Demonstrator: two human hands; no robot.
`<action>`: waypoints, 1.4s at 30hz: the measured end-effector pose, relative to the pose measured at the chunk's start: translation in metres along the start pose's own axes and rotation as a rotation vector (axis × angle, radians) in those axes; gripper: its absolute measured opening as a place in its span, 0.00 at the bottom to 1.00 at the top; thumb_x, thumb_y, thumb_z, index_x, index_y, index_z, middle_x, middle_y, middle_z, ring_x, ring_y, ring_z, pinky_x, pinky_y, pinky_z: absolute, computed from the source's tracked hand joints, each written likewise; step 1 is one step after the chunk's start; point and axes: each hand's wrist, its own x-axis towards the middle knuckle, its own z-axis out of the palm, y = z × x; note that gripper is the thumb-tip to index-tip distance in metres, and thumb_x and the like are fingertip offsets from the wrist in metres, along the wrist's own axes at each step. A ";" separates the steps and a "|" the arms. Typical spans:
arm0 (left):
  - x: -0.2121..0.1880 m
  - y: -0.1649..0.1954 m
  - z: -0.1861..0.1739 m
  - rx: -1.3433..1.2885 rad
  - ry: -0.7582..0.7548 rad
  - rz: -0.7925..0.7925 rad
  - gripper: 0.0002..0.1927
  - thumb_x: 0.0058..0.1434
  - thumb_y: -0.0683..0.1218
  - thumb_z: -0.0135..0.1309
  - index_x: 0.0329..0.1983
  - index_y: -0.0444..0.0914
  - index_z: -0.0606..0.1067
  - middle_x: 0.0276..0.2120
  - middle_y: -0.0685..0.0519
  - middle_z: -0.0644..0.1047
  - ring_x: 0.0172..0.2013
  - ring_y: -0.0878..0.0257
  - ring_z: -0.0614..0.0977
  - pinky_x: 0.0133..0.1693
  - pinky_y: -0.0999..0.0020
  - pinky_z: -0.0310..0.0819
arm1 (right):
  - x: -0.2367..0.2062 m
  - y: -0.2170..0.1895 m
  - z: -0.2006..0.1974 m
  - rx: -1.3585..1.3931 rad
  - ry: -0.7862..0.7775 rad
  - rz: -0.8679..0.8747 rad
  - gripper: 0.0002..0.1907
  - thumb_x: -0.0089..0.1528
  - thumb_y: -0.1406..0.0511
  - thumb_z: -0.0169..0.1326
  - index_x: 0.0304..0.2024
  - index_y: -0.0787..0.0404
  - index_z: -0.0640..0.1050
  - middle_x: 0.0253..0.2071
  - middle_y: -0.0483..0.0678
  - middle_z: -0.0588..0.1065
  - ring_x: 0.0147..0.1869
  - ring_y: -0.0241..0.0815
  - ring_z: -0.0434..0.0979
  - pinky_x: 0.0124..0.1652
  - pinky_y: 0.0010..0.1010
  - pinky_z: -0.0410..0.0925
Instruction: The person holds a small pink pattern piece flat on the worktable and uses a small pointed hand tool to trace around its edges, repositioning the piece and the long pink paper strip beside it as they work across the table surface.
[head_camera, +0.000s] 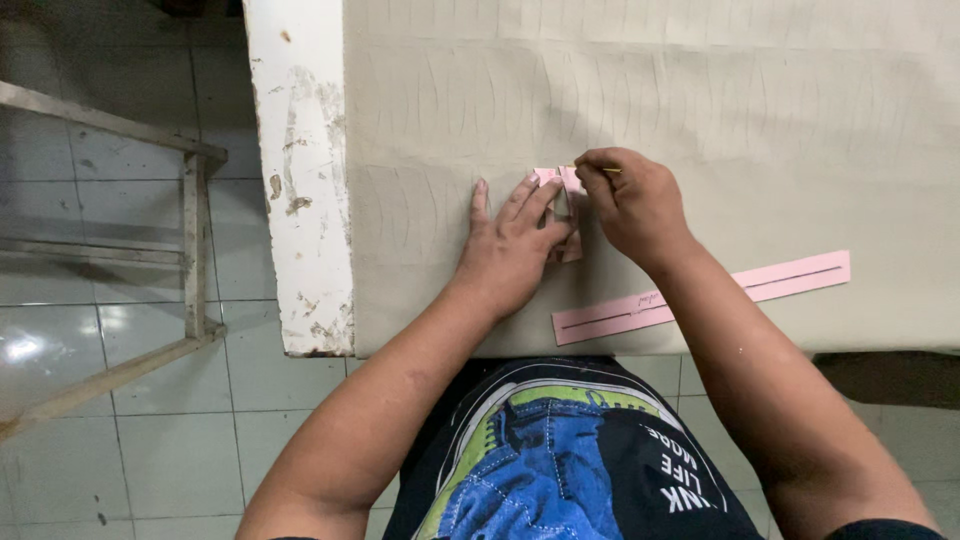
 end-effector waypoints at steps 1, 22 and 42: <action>0.000 0.000 0.000 0.013 -0.016 0.001 0.15 0.65 0.51 0.47 0.52 0.54 0.77 0.72 0.52 0.59 0.73 0.55 0.56 0.65 0.23 0.37 | 0.000 0.000 0.001 -0.013 -0.012 0.010 0.06 0.69 0.67 0.57 0.45 0.63 0.81 0.42 0.54 0.81 0.41 0.49 0.84 0.41 0.34 0.74; 0.000 -0.005 0.004 -0.022 -0.093 -0.056 0.18 0.65 0.55 0.48 0.58 0.59 0.75 0.74 0.57 0.57 0.74 0.60 0.54 0.68 0.27 0.31 | -0.004 -0.006 0.003 -0.207 -0.022 -0.148 0.04 0.66 0.69 0.59 0.43 0.61 0.80 0.40 0.51 0.80 0.42 0.52 0.81 0.42 0.39 0.73; 0.024 0.006 -0.031 -0.022 -0.051 -0.278 0.49 0.42 0.46 0.70 0.69 0.49 0.63 0.63 0.51 0.64 0.66 0.51 0.61 0.67 0.43 0.49 | -0.136 0.065 -0.095 -0.410 -0.431 0.192 0.28 0.49 0.56 0.69 0.49 0.53 0.76 0.51 0.47 0.73 0.50 0.55 0.79 0.45 0.45 0.73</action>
